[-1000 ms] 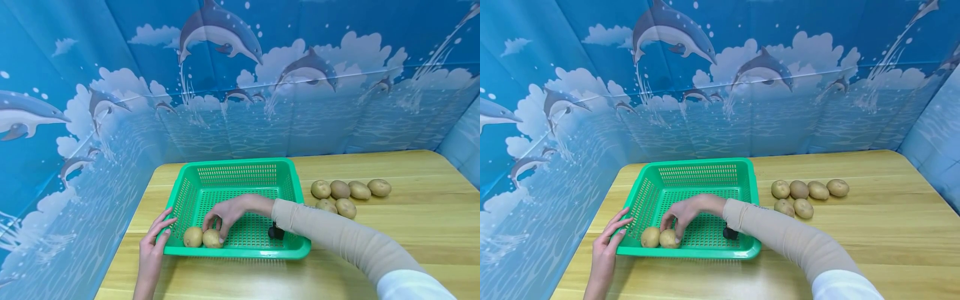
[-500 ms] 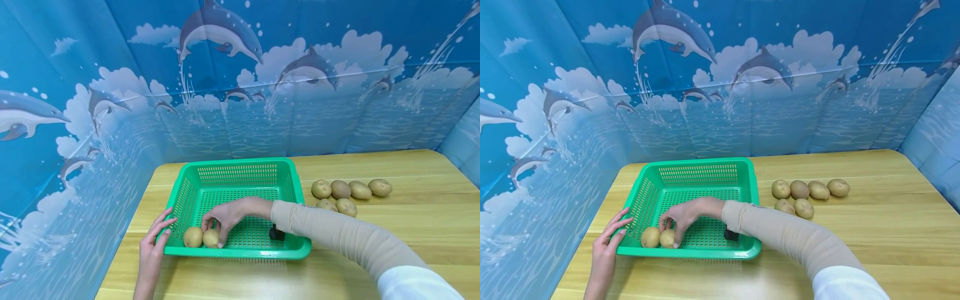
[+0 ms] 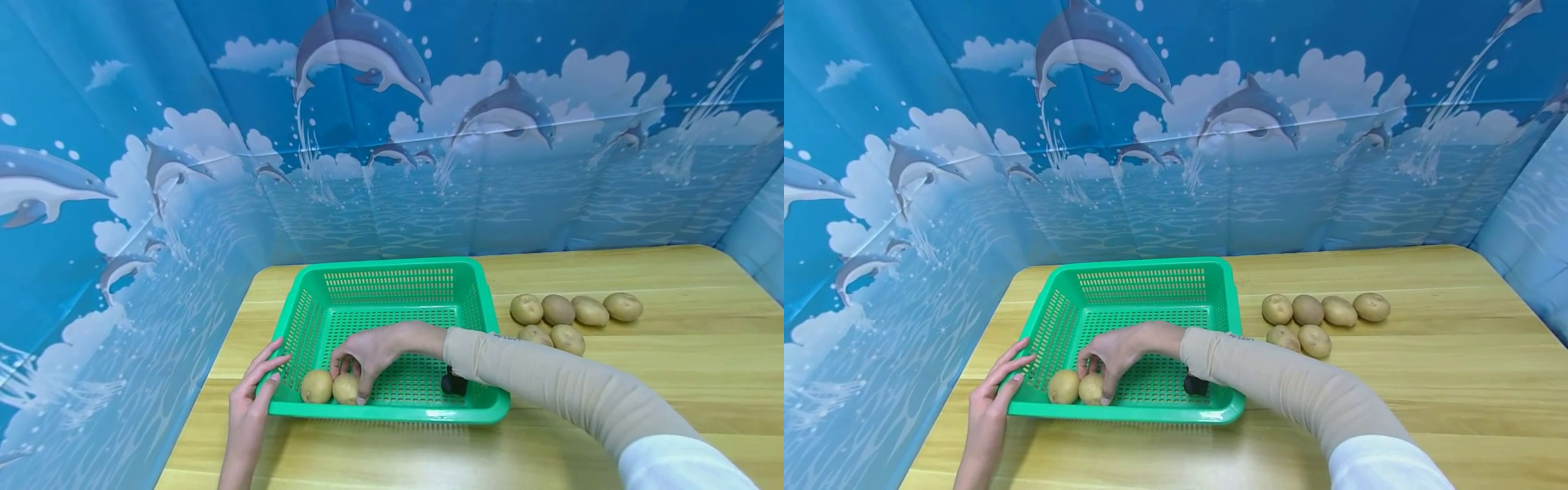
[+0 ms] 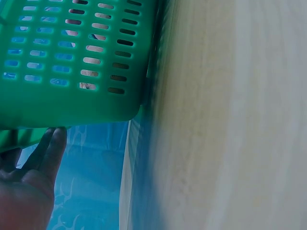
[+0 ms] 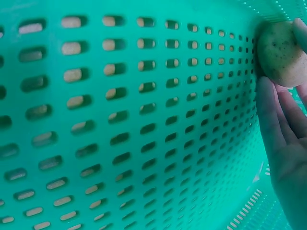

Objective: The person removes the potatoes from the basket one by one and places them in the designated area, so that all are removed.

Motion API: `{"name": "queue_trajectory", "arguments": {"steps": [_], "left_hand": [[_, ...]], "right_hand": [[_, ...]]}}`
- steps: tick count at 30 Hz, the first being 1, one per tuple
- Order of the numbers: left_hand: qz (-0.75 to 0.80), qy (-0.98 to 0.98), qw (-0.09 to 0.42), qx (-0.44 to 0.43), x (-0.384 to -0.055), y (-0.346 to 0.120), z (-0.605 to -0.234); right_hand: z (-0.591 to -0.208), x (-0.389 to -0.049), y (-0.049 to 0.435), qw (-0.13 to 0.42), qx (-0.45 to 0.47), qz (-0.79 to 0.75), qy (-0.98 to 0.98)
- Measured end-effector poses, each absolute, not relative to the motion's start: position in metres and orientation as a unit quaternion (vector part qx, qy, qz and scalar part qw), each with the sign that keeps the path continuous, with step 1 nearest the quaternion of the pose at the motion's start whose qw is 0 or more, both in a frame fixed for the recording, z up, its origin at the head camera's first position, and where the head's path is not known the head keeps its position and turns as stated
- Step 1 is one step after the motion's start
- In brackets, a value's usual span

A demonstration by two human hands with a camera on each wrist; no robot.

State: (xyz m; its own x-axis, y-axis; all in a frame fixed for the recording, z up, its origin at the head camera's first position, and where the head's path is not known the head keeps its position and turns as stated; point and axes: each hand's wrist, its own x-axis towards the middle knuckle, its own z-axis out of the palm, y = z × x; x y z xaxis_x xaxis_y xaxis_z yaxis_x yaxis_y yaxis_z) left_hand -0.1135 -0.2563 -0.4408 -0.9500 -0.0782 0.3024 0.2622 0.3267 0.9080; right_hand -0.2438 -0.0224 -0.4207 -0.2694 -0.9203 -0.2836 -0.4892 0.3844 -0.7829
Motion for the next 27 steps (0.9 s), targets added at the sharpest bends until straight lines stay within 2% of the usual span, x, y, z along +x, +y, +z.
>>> {"name": "queue_trajectory", "arguments": {"steps": [20,27], "left_hand": [[-0.576,-0.803,0.144,-0.052,-0.114,-0.256,-0.439],[-0.575,-0.804,0.143,-0.051,-0.113,-0.256,-0.441]], "right_hand": [[-0.409,-0.254,-0.017,0.342,-0.479,-0.335,0.736],[-0.402,-0.258,-0.015,0.302,-0.481,-0.348,0.745]]}}
